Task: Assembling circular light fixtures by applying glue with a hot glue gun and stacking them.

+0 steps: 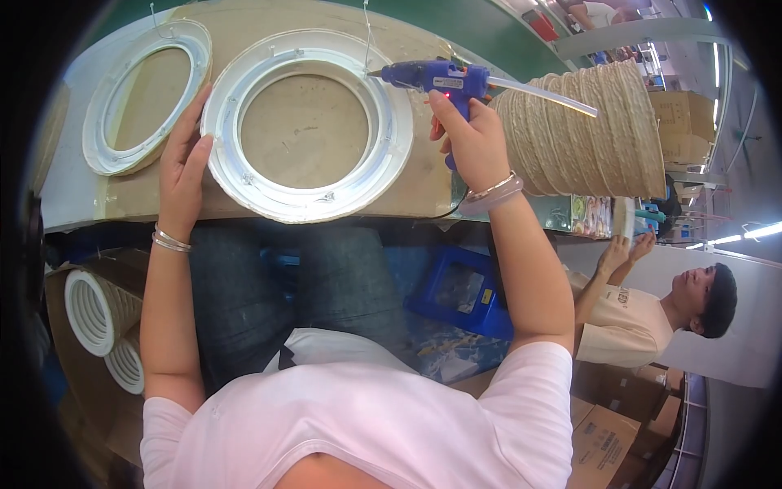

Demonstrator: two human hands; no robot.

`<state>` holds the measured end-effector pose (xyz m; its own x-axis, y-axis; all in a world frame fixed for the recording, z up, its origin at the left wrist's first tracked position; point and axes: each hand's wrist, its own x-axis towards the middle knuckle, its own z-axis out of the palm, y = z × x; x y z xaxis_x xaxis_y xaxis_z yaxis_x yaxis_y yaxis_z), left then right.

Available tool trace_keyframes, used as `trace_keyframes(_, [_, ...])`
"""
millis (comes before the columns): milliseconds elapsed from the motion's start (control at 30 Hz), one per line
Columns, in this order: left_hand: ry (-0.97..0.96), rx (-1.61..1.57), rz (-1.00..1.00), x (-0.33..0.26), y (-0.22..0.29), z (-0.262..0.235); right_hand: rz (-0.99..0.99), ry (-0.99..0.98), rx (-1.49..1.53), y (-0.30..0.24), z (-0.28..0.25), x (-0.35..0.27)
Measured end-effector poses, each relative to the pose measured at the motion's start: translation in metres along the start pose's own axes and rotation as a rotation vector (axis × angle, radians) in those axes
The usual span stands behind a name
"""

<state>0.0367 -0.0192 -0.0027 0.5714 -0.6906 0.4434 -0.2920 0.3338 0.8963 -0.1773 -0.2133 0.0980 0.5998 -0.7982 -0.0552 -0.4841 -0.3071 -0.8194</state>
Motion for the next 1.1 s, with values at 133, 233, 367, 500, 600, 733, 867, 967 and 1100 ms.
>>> trace_keyframes(133, [-0.006,0.027,0.017,0.0002,-0.0014,-0.0014,0.007,0.005,0.019,-0.0001,0.0010,0.0009])
trace_keyframes(233, [-0.003,0.010,0.002,-0.0002,-0.0007,-0.0015,0.002,0.012,0.016,0.0015,0.0010,0.0026])
trace_keyframes(367, [0.003,0.000,-0.007,-0.0005,-0.0008,-0.0013,0.028,0.031,0.023,0.0024,0.0003,0.0027])
trace_keyframes(500, [-0.002,0.005,0.000,-0.0002,-0.0010,-0.0015,0.034,0.038,0.036,0.0024,-0.0015,0.0019])
trace_keyframes(600, [-0.005,0.025,0.009,0.0001,-0.0008,-0.0023,0.035,0.061,0.019,0.0004,-0.0008,0.0003])
trace_keyframes(733, [0.006,0.007,-0.009,0.0001,0.0000,-0.0013,0.032,0.064,0.026,0.0028,-0.0017,0.0023])
trace_keyframes(867, [0.005,0.019,-0.007,-0.0001,0.0001,-0.0018,0.027,0.062,0.019,0.0035,-0.0019,0.0041])
trace_keyframes(967, [-0.001,0.039,0.000,0.0003,0.0001,-0.0024,0.018,0.064,0.033,0.0021,-0.0009,0.0041])
trace_keyframes(1100, [-0.003,0.029,0.006,0.0004,0.0001,-0.0023,0.012,0.069,0.038,0.0040,-0.0011,0.0055])
